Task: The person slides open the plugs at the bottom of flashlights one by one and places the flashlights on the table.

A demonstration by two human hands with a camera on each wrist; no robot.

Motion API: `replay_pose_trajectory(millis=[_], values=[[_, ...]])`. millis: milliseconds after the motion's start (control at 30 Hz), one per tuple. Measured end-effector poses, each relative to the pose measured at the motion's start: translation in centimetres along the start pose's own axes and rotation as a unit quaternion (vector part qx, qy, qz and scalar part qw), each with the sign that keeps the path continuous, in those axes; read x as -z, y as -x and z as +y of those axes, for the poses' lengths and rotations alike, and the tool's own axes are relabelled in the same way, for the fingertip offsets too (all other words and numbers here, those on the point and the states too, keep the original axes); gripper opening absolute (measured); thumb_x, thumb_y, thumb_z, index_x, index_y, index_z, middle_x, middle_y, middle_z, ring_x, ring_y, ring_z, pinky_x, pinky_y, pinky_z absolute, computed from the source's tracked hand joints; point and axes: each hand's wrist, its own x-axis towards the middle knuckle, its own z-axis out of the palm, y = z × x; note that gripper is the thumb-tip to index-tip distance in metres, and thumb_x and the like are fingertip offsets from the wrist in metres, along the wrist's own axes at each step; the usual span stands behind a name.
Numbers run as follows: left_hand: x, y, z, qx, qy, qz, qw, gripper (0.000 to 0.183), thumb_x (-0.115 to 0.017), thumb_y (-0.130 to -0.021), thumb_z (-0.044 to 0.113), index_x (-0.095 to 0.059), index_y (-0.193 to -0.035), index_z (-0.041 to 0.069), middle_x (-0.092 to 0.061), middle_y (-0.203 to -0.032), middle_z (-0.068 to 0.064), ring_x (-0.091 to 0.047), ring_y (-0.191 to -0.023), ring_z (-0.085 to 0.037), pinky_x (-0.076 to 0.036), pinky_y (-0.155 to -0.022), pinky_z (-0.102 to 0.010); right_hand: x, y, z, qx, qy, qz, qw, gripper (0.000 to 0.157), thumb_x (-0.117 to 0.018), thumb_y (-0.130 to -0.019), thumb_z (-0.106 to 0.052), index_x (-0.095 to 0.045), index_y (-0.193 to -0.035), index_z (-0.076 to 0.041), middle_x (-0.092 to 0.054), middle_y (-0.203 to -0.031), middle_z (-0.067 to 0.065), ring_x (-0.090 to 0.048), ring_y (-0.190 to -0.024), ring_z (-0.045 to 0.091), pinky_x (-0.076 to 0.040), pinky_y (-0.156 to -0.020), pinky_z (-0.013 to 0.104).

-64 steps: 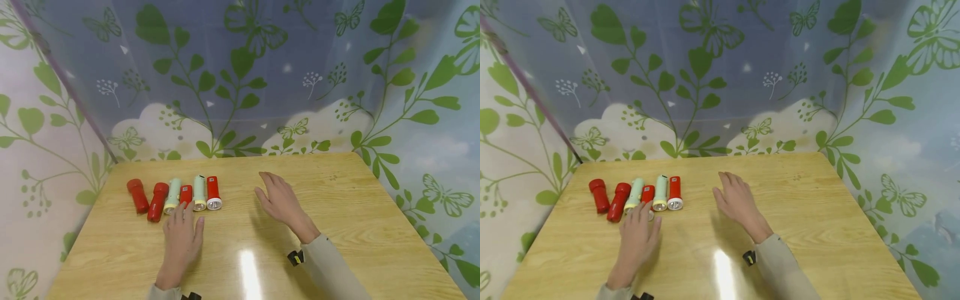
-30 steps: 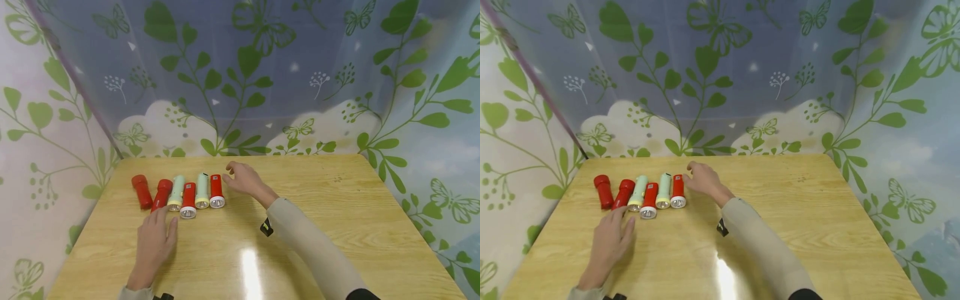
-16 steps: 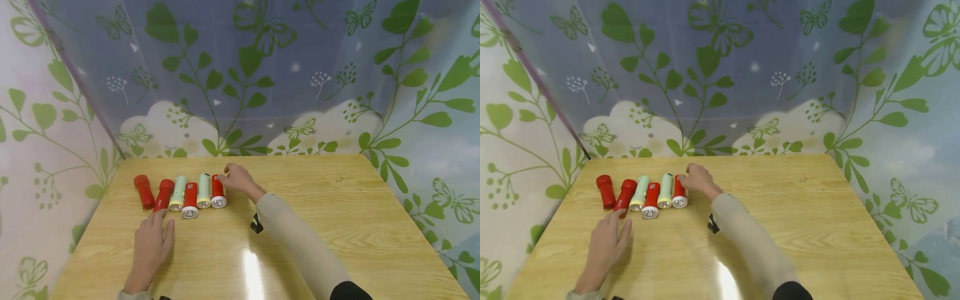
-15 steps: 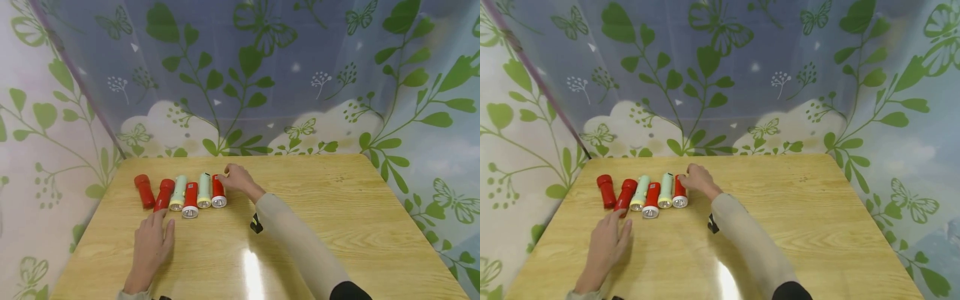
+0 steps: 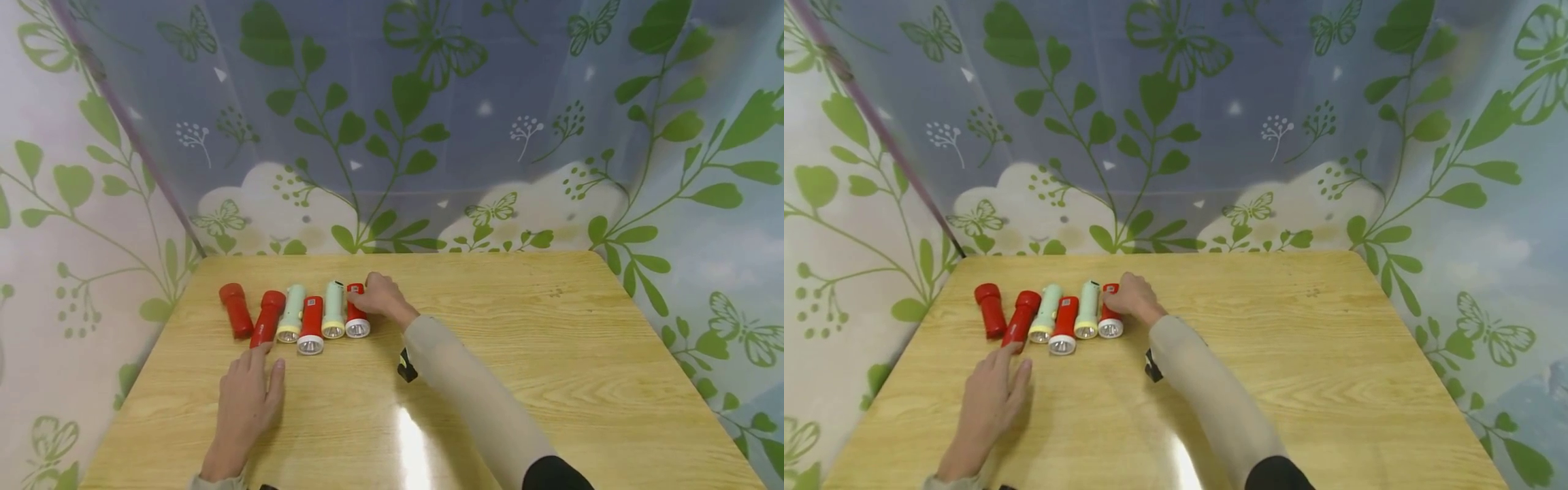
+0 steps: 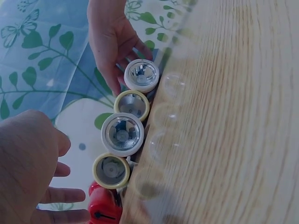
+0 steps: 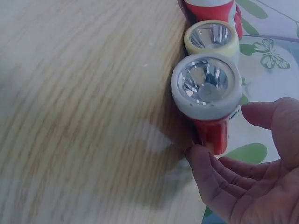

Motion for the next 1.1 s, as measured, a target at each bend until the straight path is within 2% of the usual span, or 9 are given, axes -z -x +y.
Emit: replay_pose_trajectory(millis=[67,167,367,600,833,1100], values=[[0.0,0.0,0.1,0.002,-0.001,-0.005,1.0,0.044,-0.051,-0.105,0.027,-0.05,-0.139,-0.001,-0.06,-0.132,-0.027,-0.058,-0.115,-0.046,-0.047,-0.094,-0.061,-0.3,-0.1,-0.1,-0.006,0.01,0.0,1.0,0.04,-0.064,-0.093,-0.043,-0.061,-0.099,-0.004,-0.058,-0.084,0.006,-0.055,-0.069,0.019,-0.043,-0.053,0.026],[-0.1,0.0,0.1,0.002,-0.003,-0.002,1.0,0.044,-0.052,-0.105,0.027,-0.05,-0.139,-0.001,-0.06,-0.131,-0.027,-0.058,-0.114,-0.045,-0.047,-0.092,-0.06,-0.7,-0.2,-0.2,-0.013,0.025,0.006,1.0,0.039,-0.063,-0.092,-0.044,-0.06,-0.099,-0.005,-0.059,-0.086,0.005,-0.054,-0.07,0.019,-0.043,-0.055,0.027],[-0.5,0.1,0.1,0.005,-0.006,0.0,1.0,0.044,-0.052,-0.105,0.027,-0.05,-0.139,-0.001,-0.061,-0.129,-0.027,-0.059,-0.112,-0.045,-0.048,-0.09,-0.06,-1.3,-0.1,-0.4,-0.03,0.033,0.011,0.999,0.045,-0.065,-0.091,-0.045,-0.06,-0.109,-0.004,-0.062,-0.092,0.007,-0.056,-0.074,0.02,-0.045,-0.059,0.029],[-0.6,0.1,0.2,-0.007,-0.001,0.014,0.9999,0.044,-0.053,-0.105,0.026,-0.05,-0.138,-0.002,-0.062,-0.128,-0.028,-0.06,-0.114,-0.047,-0.048,-0.089,-0.06,-1.5,-0.1,-0.8,-0.029,0.041,0.015,0.999,0.046,-0.068,-0.09,-0.045,-0.062,-0.109,-0.003,-0.065,-0.094,0.007,-0.058,-0.075,0.019,-0.047,-0.061,0.027],[-0.7,0.0,0.4,-0.008,0.005,0.008,0.9999,0.045,-0.052,-0.105,0.026,-0.048,-0.14,-0.002,-0.059,-0.133,-0.028,-0.058,-0.118,-0.047,-0.047,-0.092,-0.062,-1.8,-0.5,-0.6,-0.046,0.011,0.018,0.999,0.044,-0.071,-0.087,-0.041,-0.062,-0.108,-0.003,-0.066,-0.095,0.009,-0.061,-0.076,0.019,-0.051,-0.062,0.027],[-0.7,0.0,0.6,-0.024,0.013,0.022,0.9994,0.044,-0.055,-0.103,0.023,-0.05,-0.138,-0.003,-0.06,-0.132,-0.029,-0.059,-0.117,-0.048,-0.048,-0.093,-0.062,-1.6,-0.3,-0.4,-0.049,-0.018,0.022,0.998,0.039,-0.07,-0.086,-0.034,-0.06,-0.106,-0.003,-0.064,-0.094,0.009,-0.058,-0.076,0.019,-0.048,-0.061,0.027]])
